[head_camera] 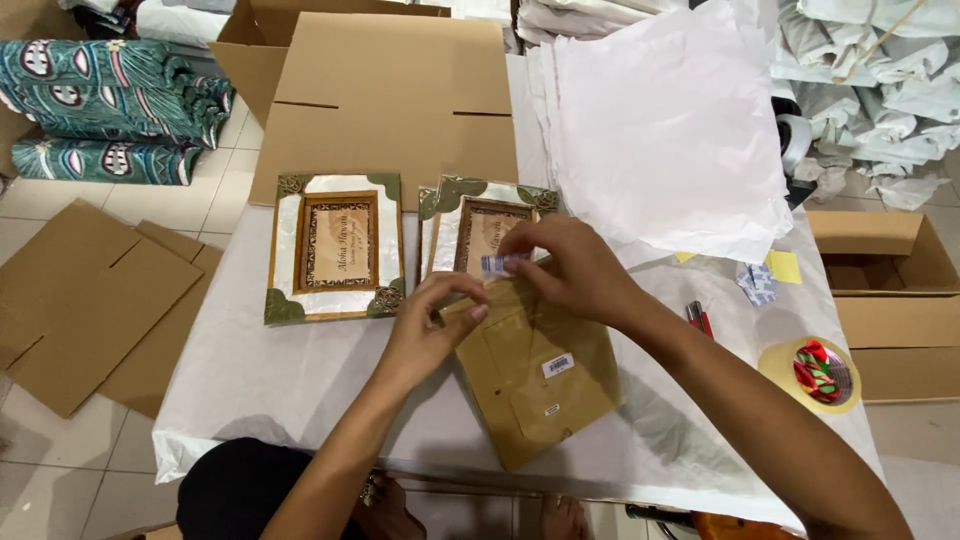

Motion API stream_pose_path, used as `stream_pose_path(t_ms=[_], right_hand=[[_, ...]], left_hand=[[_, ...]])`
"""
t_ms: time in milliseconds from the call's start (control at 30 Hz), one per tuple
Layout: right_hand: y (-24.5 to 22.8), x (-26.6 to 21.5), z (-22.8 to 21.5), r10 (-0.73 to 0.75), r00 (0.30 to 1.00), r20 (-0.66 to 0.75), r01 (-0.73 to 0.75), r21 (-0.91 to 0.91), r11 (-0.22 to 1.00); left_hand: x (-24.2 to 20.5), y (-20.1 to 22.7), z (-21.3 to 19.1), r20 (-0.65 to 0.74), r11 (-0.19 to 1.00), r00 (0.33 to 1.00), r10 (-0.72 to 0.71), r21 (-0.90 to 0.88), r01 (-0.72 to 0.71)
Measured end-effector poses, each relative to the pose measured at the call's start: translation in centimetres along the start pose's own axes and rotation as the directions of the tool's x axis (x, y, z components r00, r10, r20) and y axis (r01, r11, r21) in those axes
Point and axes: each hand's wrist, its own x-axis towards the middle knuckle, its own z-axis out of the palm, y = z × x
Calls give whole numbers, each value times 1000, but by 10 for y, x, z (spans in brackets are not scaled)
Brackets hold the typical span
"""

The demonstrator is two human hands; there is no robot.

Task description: The person puts decorative frames into plastic bags, folds the bags over, and secures them with tape.

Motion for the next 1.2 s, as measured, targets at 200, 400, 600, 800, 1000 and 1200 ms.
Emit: stream_pose_path(t_ms=[200,400,600,800,1000,1200], right_hand=[[-8,-3,-9,32,982,186,-33,1,999],[-7,-11,-7,-25,985,172,15,58,998],[-8,-17,-8,30,979,199,-49,91,995],[-13,-15,-11,33,957,289,-10,-78,997],[-24,-13,-14,125,924,363,-33,-248,968],[-36,-15,-22,166,901,401,-46,-292,955]], left_hand=[[0,1,2,18,999,999,28,-36,-27],[-1,12,0,27,999,1000,1,-45,0],[-1,11,1,12,999,1000,6,-33,-5],[-1,16,4,-7,999,1000,21,-28,-22],[-3,30,3,5,999,999,36,15,-36],[-7,45,6,-7,997,997,79,19,-79]])
